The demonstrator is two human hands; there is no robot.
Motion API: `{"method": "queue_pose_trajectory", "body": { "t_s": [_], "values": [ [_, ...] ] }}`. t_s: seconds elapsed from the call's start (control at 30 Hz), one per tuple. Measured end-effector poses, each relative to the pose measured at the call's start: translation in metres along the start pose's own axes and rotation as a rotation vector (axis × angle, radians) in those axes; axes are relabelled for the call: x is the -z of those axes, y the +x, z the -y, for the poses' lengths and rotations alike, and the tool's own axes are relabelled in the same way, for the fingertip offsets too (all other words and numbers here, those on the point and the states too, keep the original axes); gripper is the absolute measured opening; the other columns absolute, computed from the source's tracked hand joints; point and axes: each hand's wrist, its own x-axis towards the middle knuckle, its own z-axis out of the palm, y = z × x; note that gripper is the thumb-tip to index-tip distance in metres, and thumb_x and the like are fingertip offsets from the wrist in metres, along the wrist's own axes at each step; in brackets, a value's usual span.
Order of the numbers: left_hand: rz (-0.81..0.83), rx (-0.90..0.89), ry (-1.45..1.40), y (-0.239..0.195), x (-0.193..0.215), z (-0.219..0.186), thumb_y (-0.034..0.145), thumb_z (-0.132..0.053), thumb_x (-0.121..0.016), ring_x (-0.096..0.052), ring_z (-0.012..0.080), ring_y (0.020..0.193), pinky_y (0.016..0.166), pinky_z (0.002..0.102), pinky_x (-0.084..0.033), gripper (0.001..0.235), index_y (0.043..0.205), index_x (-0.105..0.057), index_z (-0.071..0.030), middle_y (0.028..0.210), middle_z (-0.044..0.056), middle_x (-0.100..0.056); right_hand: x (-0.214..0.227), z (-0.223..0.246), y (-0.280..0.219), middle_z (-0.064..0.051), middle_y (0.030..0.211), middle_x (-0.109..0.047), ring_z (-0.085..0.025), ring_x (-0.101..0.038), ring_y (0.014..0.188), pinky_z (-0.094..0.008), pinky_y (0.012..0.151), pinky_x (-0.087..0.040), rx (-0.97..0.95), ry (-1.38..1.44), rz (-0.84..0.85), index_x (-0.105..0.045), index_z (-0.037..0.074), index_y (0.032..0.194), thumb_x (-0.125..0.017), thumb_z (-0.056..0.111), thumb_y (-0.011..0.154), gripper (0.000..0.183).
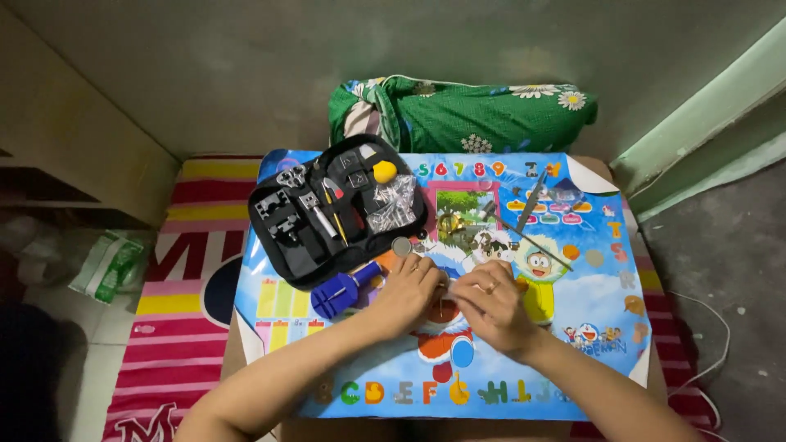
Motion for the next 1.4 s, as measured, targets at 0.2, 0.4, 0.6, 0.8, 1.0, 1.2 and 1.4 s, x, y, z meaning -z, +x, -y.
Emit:
{"method": "queue_pose_trajectory", "body": {
  "t_s": [0.2, 0.4, 0.6, 0.8, 1.0, 1.2, 1.4],
  "values": [
    [0.031, 0.061, -0.157, -0.001, 0.001, 0.000, 0.082, -0.014, -0.068, -0.050, 0.0330, 0.096, 0.090, 0.043, -0.042, 0.027, 0.104, -0.056, -0.004, 0.105, 0.016, -0.055, 0.013, 0.011, 0.004, -0.006, 0.105, -0.069, -0.024, -0.058, 0.102, -0.039, 0.091, -0.047, 0.070, 0.146, 0.364, -0.078, 0.009, 0.098, -0.073, 0.010, 0.084, 0.015],
    [0.048, 0.212, -0.348, 0.001, 0.000, 0.006, 0.086, -0.009, -0.069, -0.053, 0.0264, 0.094, 0.088, 0.036, -0.045, 0.016, 0.099, -0.061, -0.007, 0.103, 0.009, -0.058, 0.015, 0.008, 0.010, -0.013, 0.110, -0.064, -0.031, -0.057, 0.107, -0.045, 0.095, -0.045, 0.160, 0.259, 0.494, -0.067, -0.001, 0.103, -0.068, 0.003, 0.085, 0.018],
    [0.038, 0.231, -0.403, 0.004, 0.010, 0.000, 0.089, -0.010, -0.069, -0.053, 0.0254, 0.091, 0.086, 0.035, -0.045, 0.015, 0.102, -0.062, -0.006, 0.099, 0.008, -0.059, 0.021, 0.008, 0.012, -0.011, 0.112, -0.066, -0.030, -0.058, 0.110, -0.042, 0.096, -0.048, 0.121, 0.250, 0.549, -0.067, -0.002, 0.105, -0.068, 0.001, 0.083, 0.023],
    [-0.015, 0.226, -0.455, 0.006, 0.012, -0.002, 0.087, -0.003, -0.067, -0.055, 0.0275, 0.092, 0.085, 0.037, -0.047, 0.014, 0.099, -0.061, -0.005, 0.101, 0.009, -0.060, 0.021, -0.004, 0.011, -0.011, 0.110, -0.071, -0.030, -0.064, 0.106, -0.038, 0.088, -0.055, 0.128, 0.198, 0.435, -0.069, -0.002, 0.105, -0.071, -0.001, 0.081, 0.024],
    [-0.011, 0.248, -0.472, 0.008, 0.018, -0.004, 0.087, 0.000, -0.067, -0.054, 0.0263, 0.092, 0.086, 0.036, -0.045, 0.015, 0.100, -0.062, -0.006, 0.098, 0.008, -0.059, 0.026, -0.020, 0.009, -0.014, 0.112, -0.069, -0.031, -0.063, 0.107, -0.040, 0.091, -0.052, 0.158, 0.055, 0.430, -0.069, -0.004, 0.102, -0.068, 0.002, 0.083, 0.020],
    [-0.001, 0.225, -0.456, 0.007, 0.016, -0.002, 0.086, 0.000, -0.068, -0.054, 0.0262, 0.091, 0.084, 0.036, -0.046, 0.016, 0.099, -0.061, -0.005, 0.099, 0.009, -0.060, 0.029, -0.021, 0.016, -0.010, 0.110, -0.072, -0.026, -0.064, 0.103, -0.037, 0.091, -0.054, 0.085, -0.016, 0.385, -0.070, -0.003, 0.102, -0.068, -0.004, 0.078, 0.024],
    [0.006, 0.201, -0.450, 0.008, 0.015, 0.000, 0.085, 0.000, -0.067, -0.054, 0.0285, 0.093, 0.085, 0.038, -0.046, 0.017, 0.101, -0.061, -0.004, 0.100, 0.010, -0.058, 0.029, -0.025, 0.015, -0.010, 0.112, -0.071, -0.028, -0.063, 0.106, -0.040, 0.093, -0.053, 0.066, -0.016, 0.380, -0.070, -0.002, 0.104, -0.068, -0.005, 0.076, 0.028]
  ]
}}
